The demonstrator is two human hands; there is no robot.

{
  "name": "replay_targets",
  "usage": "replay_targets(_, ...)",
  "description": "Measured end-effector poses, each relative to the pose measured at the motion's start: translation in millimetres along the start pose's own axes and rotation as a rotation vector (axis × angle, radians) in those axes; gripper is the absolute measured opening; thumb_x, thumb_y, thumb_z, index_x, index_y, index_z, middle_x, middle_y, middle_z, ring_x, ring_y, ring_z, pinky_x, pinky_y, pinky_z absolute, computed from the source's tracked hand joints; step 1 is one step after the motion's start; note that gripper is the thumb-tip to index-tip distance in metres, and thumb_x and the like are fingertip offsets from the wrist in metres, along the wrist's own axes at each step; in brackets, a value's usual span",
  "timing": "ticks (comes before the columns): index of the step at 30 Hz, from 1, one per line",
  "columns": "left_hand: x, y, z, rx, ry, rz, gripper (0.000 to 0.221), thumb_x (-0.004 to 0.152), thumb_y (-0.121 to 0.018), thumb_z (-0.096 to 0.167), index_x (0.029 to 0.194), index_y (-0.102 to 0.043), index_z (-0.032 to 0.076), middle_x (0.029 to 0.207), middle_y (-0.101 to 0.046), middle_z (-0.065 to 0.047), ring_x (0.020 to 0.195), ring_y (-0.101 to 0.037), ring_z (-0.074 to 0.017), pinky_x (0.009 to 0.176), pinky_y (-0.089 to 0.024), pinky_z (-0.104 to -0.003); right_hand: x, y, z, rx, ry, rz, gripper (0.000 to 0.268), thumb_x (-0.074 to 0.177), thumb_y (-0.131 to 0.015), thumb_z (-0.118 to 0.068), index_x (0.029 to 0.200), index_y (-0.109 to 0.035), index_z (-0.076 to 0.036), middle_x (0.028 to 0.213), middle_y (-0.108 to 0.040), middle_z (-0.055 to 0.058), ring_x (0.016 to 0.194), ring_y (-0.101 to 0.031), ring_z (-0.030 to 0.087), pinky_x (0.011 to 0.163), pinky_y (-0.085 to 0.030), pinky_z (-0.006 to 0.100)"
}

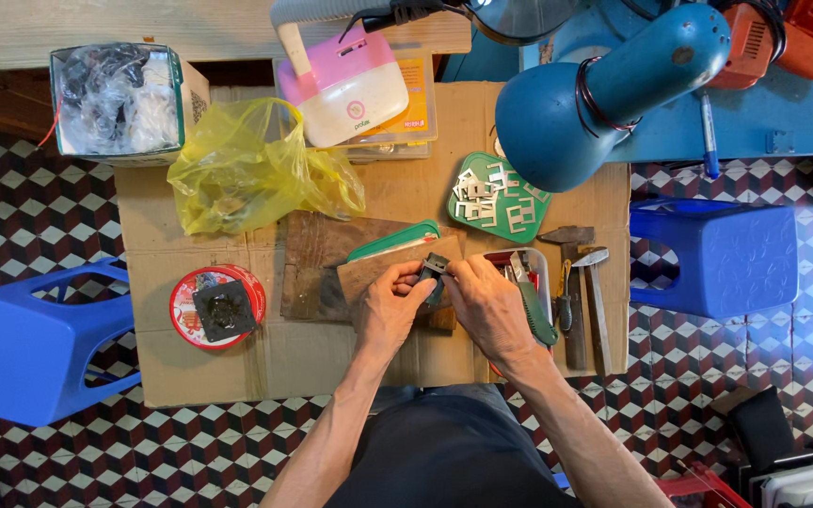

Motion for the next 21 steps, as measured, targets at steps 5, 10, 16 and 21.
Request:
replay_targets(5,-1.8,2.1,1.8,0.113,0.015,0.003,0.039,0.084,-0.08,0.025,0.119,-0.075,0.009,0.085,-0.073,0.001,0.075,-0.067,-0.0063,0.068,-0.054,-0.024,-1.9,-1.5,3.1,0.002,0.021,-0.014,0.013,0.094,-0.07,-0.009,0.099,-0.06,-0.002,0.087,-0.058,0.013,0.08,-0.063,0.03,0.068,-0.053,0.039)
replay_targets(10,1.8,-0.2,0.7,0.088,0.036,-0.023,0.04,0.084,-0.08,0.025,0.12,-0.074,0.01,0.085,-0.076,0.0,0.076,-0.069,-0.0076,0.07,-0.056,-0.024,-2.5,-2.3,1.0,-0.043,0.047,0.001,0.012,0.094,-0.069,-0.007,0.098,-0.059,-0.002,0.086,-0.056,0.012,0.078,-0.062,0.028,0.065,-0.053,0.038)
replay_targets(16,2.0,1.6,-0.9,0.101,0.06,-0.028,0.04,0.083,-0.08,0.025,0.12,-0.074,0.009,0.084,-0.076,0.0,0.075,-0.068,-0.0072,0.069,-0.057,-0.025,-2.6,-2.3,-2.3,-0.062,0.09,-0.001,0.013,0.092,-0.07,-0.007,0.098,-0.059,-0.002,0.086,-0.055,0.011,0.077,-0.062,0.027,0.064,-0.053,0.037)
replay_targets(21,0.4,0.9,-0.7,0.053,0.053,-0.02,0.039,0.083,-0.081,0.021,0.119,-0.074,0.008,0.084,-0.075,-0.002,0.074,-0.067,-0.007,0.068,-0.056,-0.023,-3.1,4.2,-2.8,-0.016,0.057,0.013,0.015,0.091,-0.07,-0.006,0.101,-0.061,-0.002,0.086,-0.056,0.012,0.077,-0.062,0.028,0.065,-0.052,0.038)
Point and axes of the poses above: each hand's wrist, its own x-axis towards the middle knuckle, its own y-axis out of the back of the hand, z = x × y, the point moved 9 cm from there along x, towards the middle knuckle
